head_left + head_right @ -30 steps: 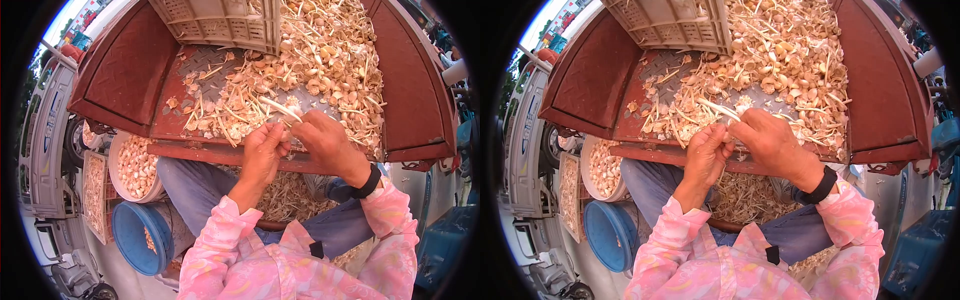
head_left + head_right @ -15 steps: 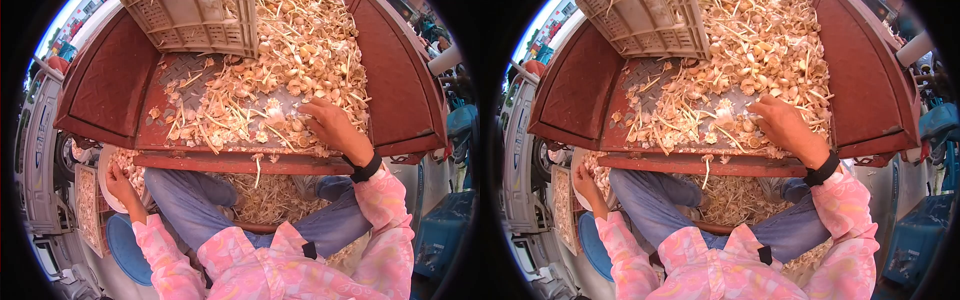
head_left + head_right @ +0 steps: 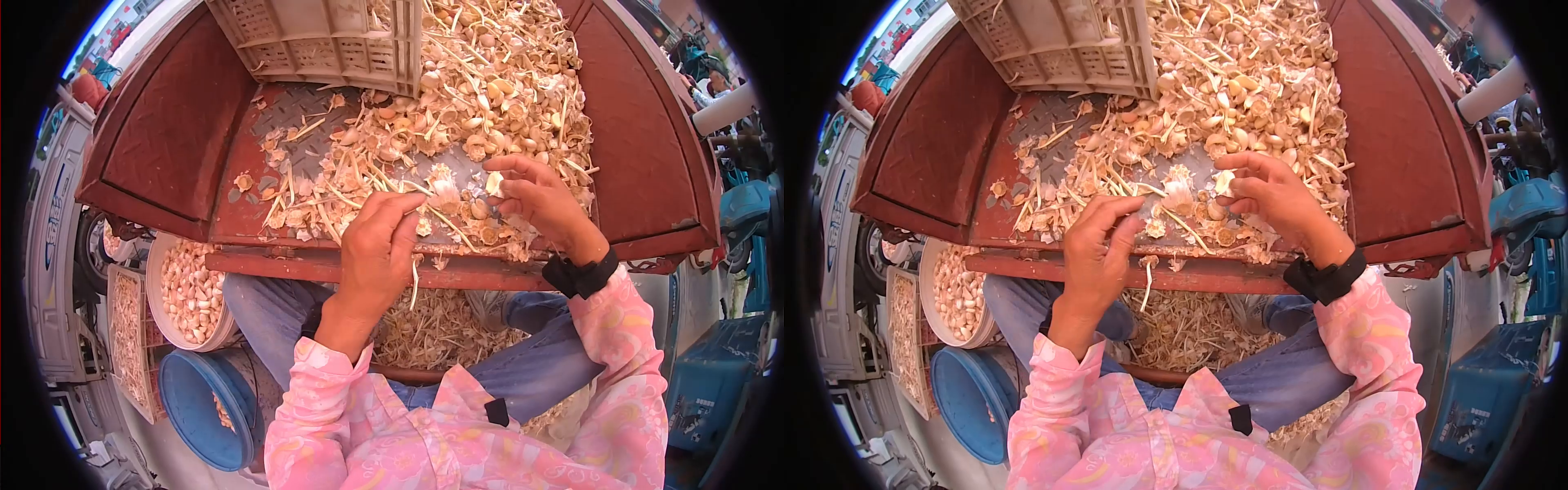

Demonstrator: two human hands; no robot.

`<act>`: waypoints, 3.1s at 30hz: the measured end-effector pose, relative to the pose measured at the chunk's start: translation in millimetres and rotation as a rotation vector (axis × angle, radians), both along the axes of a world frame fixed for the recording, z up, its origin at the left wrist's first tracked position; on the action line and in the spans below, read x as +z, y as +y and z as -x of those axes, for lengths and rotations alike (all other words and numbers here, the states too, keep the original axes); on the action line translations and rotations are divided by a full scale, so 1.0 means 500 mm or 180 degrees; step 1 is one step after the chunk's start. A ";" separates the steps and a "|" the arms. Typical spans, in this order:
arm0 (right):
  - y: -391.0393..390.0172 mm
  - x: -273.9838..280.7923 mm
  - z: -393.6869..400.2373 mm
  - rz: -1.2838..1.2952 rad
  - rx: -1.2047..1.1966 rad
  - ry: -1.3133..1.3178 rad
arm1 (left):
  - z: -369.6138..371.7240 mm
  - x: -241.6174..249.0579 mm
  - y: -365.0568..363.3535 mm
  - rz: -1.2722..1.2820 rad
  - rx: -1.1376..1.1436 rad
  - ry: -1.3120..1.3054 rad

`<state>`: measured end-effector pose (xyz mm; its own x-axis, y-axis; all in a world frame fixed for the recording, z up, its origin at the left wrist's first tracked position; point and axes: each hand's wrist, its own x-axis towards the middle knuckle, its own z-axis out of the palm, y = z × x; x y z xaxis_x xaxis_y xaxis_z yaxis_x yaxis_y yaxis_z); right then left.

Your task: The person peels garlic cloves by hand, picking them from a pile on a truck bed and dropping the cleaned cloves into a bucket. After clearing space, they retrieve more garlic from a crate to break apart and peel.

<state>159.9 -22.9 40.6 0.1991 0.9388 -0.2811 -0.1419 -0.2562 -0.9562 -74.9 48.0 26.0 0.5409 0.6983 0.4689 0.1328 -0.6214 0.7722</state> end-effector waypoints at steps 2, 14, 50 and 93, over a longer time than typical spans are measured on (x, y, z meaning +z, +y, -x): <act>-0.012 0.005 -0.001 -0.0167 0.0038 0.0461 | -0.079 -0.020 -0.012 -0.0238 -0.0252 0.0132; -0.045 -0.006 0.005 -0.0830 0.0055 -0.0110 | -0.155 -0.012 -0.046 0.2409 -0.0710 -0.0458; -0.010 -0.026 0.033 -0.0981 0.1025 -0.3058 | 0.882 -0.149 -0.072 0.1621 0.4452 0.1169; -0.051 -0.009 0.049 -0.0223 -0.0013 0.0854 | -0.036 0.173 -0.263 0.3129 -0.4553 -0.3638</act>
<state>135.5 -48.3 36.0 0.1302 0.9571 -0.2587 -0.3935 -0.1897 -0.8995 -57.1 -83.3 112.3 0.6085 0.3159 0.7280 -0.6320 0.7477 0.2038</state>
